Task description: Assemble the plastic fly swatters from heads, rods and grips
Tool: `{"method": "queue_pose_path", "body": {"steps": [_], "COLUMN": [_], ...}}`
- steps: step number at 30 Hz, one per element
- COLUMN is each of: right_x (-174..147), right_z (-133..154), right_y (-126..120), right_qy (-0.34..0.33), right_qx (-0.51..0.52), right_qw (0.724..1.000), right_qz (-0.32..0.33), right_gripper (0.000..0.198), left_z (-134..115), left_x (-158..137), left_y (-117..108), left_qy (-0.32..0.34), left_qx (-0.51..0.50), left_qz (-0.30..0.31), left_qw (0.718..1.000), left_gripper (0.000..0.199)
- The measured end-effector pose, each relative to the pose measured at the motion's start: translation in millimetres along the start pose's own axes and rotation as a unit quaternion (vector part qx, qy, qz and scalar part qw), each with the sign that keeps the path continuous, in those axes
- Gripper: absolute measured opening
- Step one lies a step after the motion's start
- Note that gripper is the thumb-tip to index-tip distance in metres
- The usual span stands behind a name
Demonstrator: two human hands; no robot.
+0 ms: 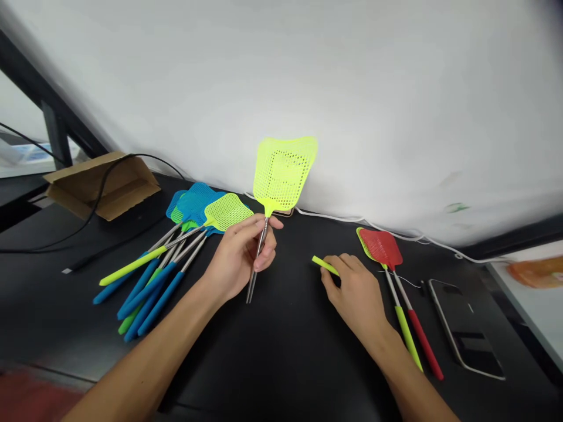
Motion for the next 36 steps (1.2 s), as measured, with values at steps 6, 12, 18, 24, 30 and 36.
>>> {"method": "queue_pose_path", "body": {"steps": [6, 12, 18, 24, 30, 36], "right_x": [-1.6, 1.0, 2.5, -6.1, -5.0, -1.9], "right_z": [-0.6, -5.4, -11.8, -29.1, -32.7, -33.0], "right_y": [5.0, 0.0, -36.7, -43.2, -39.8, -21.4], "right_qy": [-0.019, 0.011, 0.073, 0.120, 0.125, 0.159], "right_qx": [-0.007, 0.072, 0.395, 0.506, 0.503, 0.596], "right_qw": [1.000, 0.997, 0.913, 0.842, 0.843, 0.782], "right_qz": [0.022, 0.012, -0.065, -0.142, -0.142, -0.089], "right_gripper": [0.018, 0.023, 0.024, 0.017, 0.012, 0.015], "left_z": [22.7, 35.1, 49.4, 69.7, 72.9, 79.7], "left_x": [-2.3, -8.8, -13.5, -20.9, -27.5, -35.3], "left_y": [11.3, 23.0, 26.6, 37.3, 46.3, 59.7], "left_qy": [-0.052, -0.088, -0.106, -0.131, -0.164, -0.184], "left_qx": [0.010, 0.034, 0.109, 0.146, 0.099, 0.034], "left_qz": [0.026, 0.039, 0.015, 0.054, 0.092, 0.133], "left_qw": [0.998, 0.995, 0.988, 0.979, 0.977, 0.973], "left_gripper": [0.024, 0.023, 0.030, 0.036, 0.036, 0.036]}}
Point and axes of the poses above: each hand's wrist, its own x-axis towards the middle knuckle, its own y-axis out of the palm, z = x × y, the point moved 9 cm from there along x, towards the middle knuckle, and after that the axes turned 3 degrees about -y, right-handed, at the moved point
